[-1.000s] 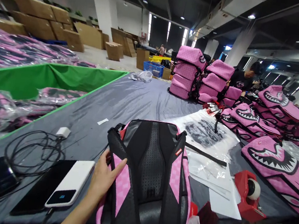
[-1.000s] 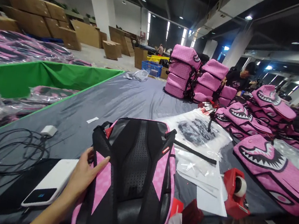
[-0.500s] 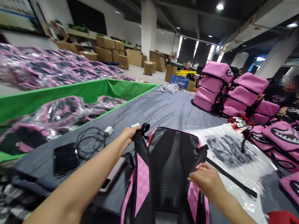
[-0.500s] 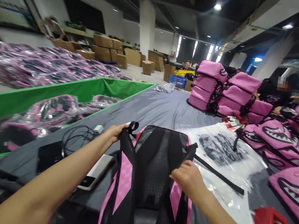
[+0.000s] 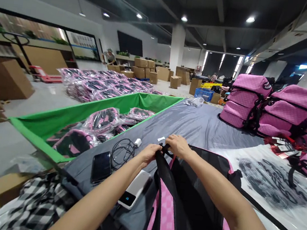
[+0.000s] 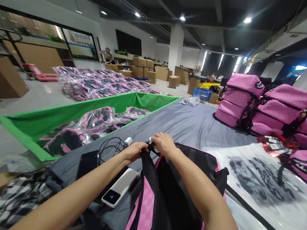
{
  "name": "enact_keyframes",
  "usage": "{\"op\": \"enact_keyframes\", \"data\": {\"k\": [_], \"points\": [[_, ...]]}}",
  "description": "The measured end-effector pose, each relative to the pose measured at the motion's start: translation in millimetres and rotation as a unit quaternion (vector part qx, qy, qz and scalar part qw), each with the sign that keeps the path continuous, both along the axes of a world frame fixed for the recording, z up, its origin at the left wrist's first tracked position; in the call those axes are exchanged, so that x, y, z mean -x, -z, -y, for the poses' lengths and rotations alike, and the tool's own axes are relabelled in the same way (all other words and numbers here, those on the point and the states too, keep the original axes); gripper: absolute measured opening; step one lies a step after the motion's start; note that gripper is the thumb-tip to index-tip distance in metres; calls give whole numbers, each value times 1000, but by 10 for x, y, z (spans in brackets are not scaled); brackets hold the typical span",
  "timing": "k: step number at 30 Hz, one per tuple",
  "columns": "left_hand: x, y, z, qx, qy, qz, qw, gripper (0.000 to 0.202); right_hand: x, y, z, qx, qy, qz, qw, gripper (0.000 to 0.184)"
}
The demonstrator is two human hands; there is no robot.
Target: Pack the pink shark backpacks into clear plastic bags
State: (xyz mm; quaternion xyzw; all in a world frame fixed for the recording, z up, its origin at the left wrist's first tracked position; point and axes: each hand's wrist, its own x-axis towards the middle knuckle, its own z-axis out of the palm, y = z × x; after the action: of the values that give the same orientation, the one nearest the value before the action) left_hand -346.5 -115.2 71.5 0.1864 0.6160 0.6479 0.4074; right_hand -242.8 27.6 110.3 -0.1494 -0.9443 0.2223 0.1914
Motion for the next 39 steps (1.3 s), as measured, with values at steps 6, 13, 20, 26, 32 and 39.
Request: {"op": "enact_keyframes", "data": {"k": [6, 13, 20, 26, 32, 39], "points": [[27, 129, -206, 37, -16, 45, 998, 12, -302, -69, -581, 165, 121, 60, 977, 62], [48, 328, -540, 115, -68, -36, 990, 31, -237, 290, -151, 343, 105, -14, 933, 73], [206, 489, -383, 170, -98, -197, 960, 38, -103, 451, 183, 34, 49, 34, 998, 46], [248, 712, -592, 219, -107, -208, 947, 33, -8, 550, 255, -115, -14, 105, 988, 40], [327, 1151, -689, 258, -125, -123, 950, 34, -423, 608, 12, -73, -171, 34, 982, 40], [404, 1257, -487, 224, -163, -59, 959, 33, -528, 693, -38, -9, -214, -22, 977, 45]]}}
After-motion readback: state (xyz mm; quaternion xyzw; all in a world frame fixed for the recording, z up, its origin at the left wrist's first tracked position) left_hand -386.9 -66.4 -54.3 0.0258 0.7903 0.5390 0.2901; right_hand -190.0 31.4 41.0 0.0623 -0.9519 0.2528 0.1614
